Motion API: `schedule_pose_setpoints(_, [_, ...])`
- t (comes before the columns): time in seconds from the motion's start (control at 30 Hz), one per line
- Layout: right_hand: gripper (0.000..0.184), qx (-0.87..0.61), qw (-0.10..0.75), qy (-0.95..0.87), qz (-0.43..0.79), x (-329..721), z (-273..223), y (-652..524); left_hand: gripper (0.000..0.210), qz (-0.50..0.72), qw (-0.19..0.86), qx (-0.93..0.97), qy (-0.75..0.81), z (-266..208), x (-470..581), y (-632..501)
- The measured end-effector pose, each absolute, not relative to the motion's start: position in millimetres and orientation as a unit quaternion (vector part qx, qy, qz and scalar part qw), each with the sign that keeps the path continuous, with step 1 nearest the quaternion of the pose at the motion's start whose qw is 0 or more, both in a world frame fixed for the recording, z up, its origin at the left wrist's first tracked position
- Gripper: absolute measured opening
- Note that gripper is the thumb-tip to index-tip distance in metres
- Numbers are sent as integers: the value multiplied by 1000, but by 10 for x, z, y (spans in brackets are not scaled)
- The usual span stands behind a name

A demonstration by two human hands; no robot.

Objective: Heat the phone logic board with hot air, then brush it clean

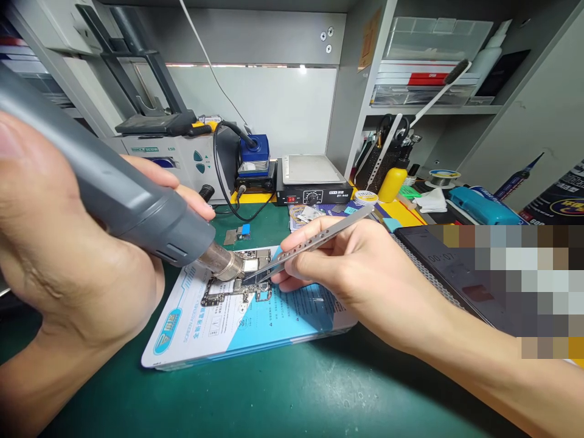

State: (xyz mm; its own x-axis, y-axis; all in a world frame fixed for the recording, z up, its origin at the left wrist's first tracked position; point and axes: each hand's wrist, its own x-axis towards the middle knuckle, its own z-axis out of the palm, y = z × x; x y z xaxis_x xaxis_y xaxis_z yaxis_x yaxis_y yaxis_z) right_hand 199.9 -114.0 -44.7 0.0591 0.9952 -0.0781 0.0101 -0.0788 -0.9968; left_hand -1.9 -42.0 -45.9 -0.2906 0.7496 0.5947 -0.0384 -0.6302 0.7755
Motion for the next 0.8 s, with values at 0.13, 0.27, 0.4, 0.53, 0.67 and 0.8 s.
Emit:
schedule_pose_setpoints(0.13, [9, -550, 493, -457, 497, 2007, -440, -1141, 51, 727, 288, 531, 328, -471, -40, -394])
schedule_pose_setpoints(0.27, [10, -551, 497, -455, 492, 2025, -470, -1116, 53, 728, 285, 538, 317, -484, -47, -388])
schedule_pose_setpoints(0.4, [14, -549, 499, -458, 490, 2038, -513, -1093, 58, 736, 262, 549, 299, -523, -45, -383])
schedule_pose_setpoints(0.53, [12, -553, 499, -457, 487, 2011, -502, -1107, 63, 731, 213, 588, 273, -586, -50, -355])
schedule_pose_setpoints(0.67, [18, -553, 507, -454, 481, 1977, -457, -1155, 68, 732, 230, 580, 274, -612, -52, -348])
schedule_pose_setpoints(0.8, [30, -577, 502, -474, 438, 1962, -456, -1203, 67, 722, 270, 574, 277, -603, -69, -373])
